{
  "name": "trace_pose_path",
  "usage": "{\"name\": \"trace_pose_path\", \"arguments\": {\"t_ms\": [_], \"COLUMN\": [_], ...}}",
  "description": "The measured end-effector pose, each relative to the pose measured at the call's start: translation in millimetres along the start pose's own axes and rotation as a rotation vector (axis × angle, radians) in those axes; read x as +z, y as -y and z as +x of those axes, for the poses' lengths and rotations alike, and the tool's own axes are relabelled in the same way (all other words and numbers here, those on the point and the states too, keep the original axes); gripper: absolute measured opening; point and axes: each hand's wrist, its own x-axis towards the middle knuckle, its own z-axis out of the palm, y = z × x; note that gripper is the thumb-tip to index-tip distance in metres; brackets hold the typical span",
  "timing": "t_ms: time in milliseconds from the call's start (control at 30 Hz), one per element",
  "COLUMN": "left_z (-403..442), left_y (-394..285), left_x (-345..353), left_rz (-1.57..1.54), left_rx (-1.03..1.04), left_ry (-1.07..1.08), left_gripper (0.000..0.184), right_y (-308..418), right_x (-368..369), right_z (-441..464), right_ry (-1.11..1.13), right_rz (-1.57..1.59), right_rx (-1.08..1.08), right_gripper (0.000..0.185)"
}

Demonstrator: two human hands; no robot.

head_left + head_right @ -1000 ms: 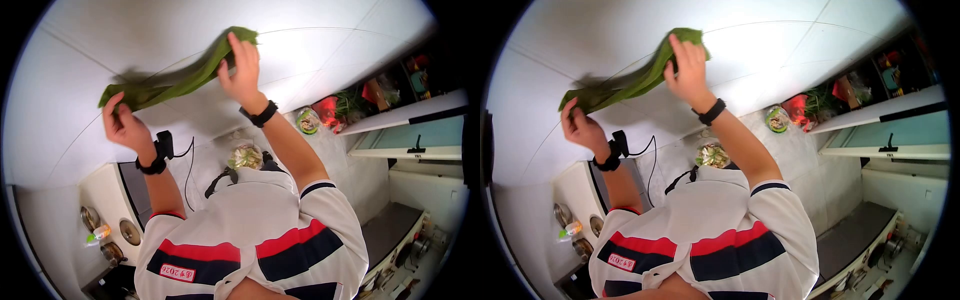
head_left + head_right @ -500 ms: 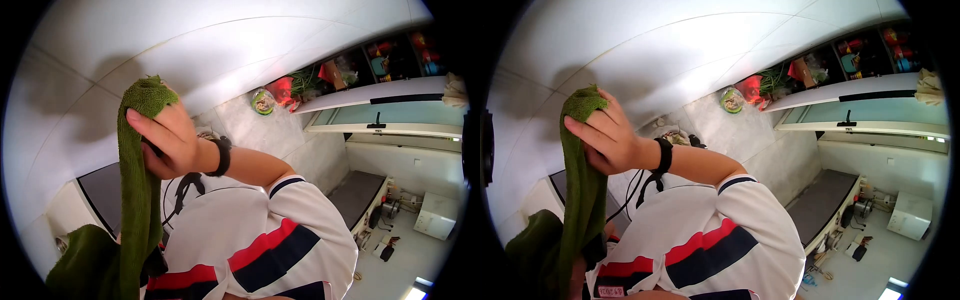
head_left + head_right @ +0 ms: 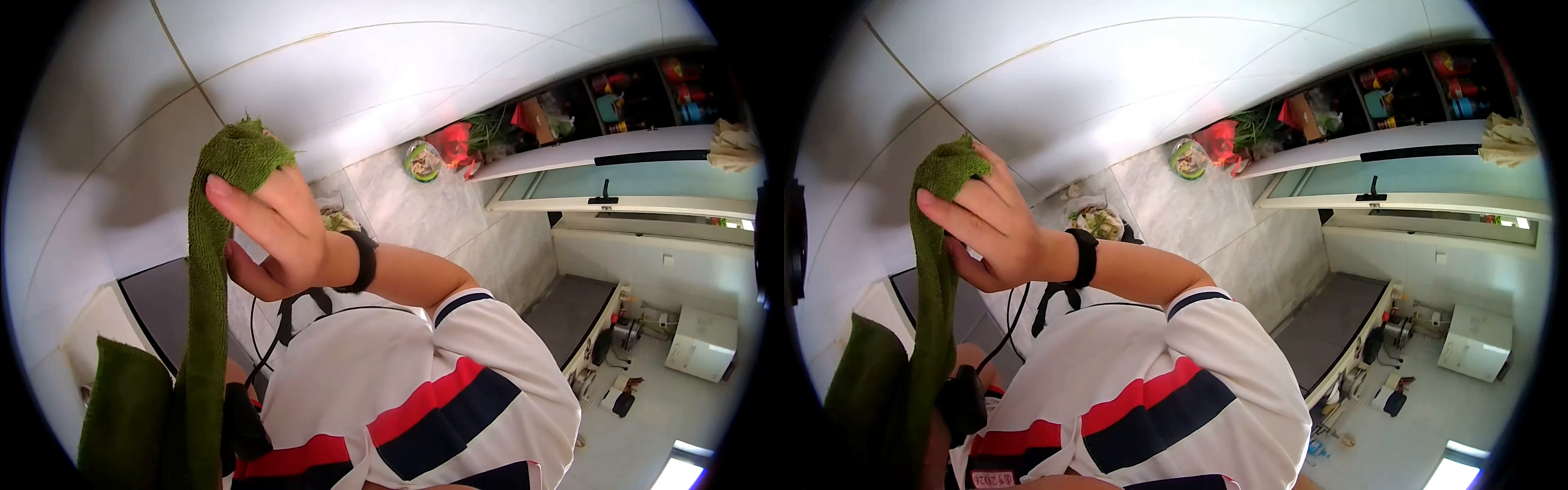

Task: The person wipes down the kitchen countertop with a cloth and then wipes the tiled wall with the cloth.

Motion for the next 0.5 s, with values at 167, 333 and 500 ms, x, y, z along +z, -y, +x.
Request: {"name": "trace_pose_path", "arguments": {"t_ms": [167,333,500], "left_z": [-3.4,-3.1,-4.8], "left_y": [-3.2,-24.1,-109.1], "left_x": [20.0,44.5,37.1], "left_rz": [0.009,-0.006,-0.208], "left_rx": [0.010,0.046,0.190], "left_ry": [-0.005,-0.037,-0.022], "left_gripper": [0.042,0.042,0.042], "right_y": [-7.9,-18.0,-35.7], "right_x": [-17.1,-50.4,-104.8], "right_z": [0.0,10.0,25.7], "right_ry": [-0.010,-0.047,-0.028], "right_rz": [0.011,0.025,-0.148], "right_rx": [-0.015,-0.041,-0.030], "right_gripper": [0.059,0.058,0.063]}}
